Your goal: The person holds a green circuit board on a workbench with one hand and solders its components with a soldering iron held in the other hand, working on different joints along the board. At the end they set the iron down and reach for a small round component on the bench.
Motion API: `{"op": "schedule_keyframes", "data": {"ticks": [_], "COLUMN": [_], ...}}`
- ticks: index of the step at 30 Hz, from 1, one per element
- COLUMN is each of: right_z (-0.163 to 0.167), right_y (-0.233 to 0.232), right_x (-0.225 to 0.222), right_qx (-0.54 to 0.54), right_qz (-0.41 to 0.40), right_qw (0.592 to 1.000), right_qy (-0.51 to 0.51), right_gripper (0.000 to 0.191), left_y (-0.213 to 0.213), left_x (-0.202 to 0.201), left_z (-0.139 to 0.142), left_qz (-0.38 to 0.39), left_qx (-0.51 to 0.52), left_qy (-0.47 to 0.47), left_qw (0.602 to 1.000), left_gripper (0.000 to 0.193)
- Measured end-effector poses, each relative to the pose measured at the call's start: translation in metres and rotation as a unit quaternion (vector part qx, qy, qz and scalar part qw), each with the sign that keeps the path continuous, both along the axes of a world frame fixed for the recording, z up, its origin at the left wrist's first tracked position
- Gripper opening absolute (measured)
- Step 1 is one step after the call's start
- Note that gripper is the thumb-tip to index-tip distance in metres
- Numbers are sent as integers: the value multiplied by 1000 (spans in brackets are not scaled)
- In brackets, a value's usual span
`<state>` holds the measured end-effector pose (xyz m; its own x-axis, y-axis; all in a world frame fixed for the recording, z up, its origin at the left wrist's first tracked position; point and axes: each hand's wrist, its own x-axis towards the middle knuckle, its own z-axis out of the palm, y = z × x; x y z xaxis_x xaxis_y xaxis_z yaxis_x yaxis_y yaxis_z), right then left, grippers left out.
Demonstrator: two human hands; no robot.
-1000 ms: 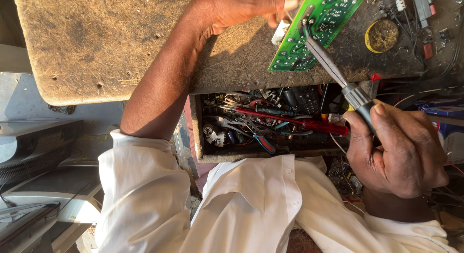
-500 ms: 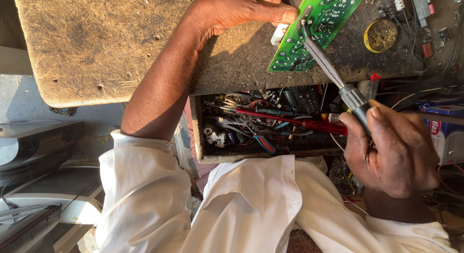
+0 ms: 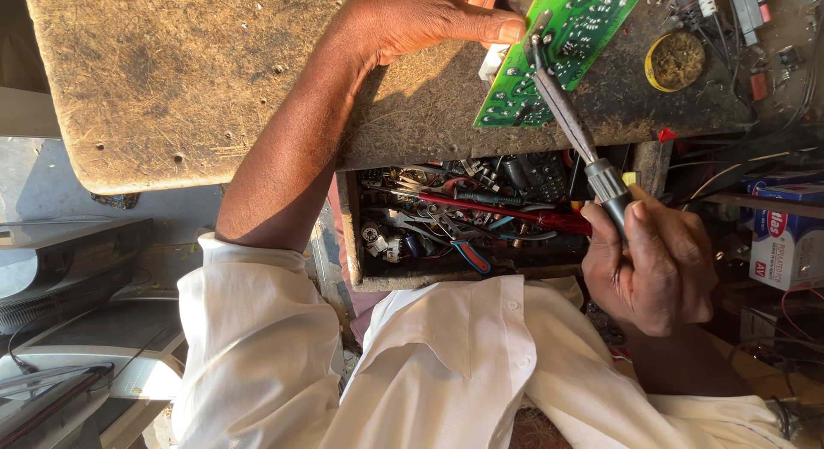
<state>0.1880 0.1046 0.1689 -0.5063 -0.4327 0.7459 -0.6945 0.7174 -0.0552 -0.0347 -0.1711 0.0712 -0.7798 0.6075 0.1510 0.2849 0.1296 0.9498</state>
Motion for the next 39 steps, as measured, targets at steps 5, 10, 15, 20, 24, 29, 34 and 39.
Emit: {"op": "schedule_keyframes", "data": {"ticks": [5,10,15,20,24,29,34,39], "right_z": [11,32,39,38,35,35,35,35], "right_y": [-2,-2,-1,2,3,2,2,3], "right_x": [2,4,0,3,2,1,0,-2], "right_qx": [0,56,41,34,19,21,22,24], "right_qz": [-9,-6,-6,-10,-1,5,1,5], "right_qw": [1000,998,998,997,998,998,998,999], "right_qy": [-11,-36,-47,-73,-65,-60,-58,-42], "right_gripper": [34,34,36,37,37,36,35,35], "left_y": [0,0,-2,-2,-3,-1,2,-1], "left_x": [3,2,4,7,7,5,3,6], "left_z": [1,3,5,8,7,0,-2,2], "left_qz": [10,-27,-17,-21,-1,19,-52,20], "left_qx": [-1,48,18,15,-29,-29,125,-27], "left_qy": [-10,-10,-3,26,52,57,63,87], "left_qw": [1000,998,1000,999,998,998,989,996], "left_gripper": [48,51,46,44,57,58,46,45]}}
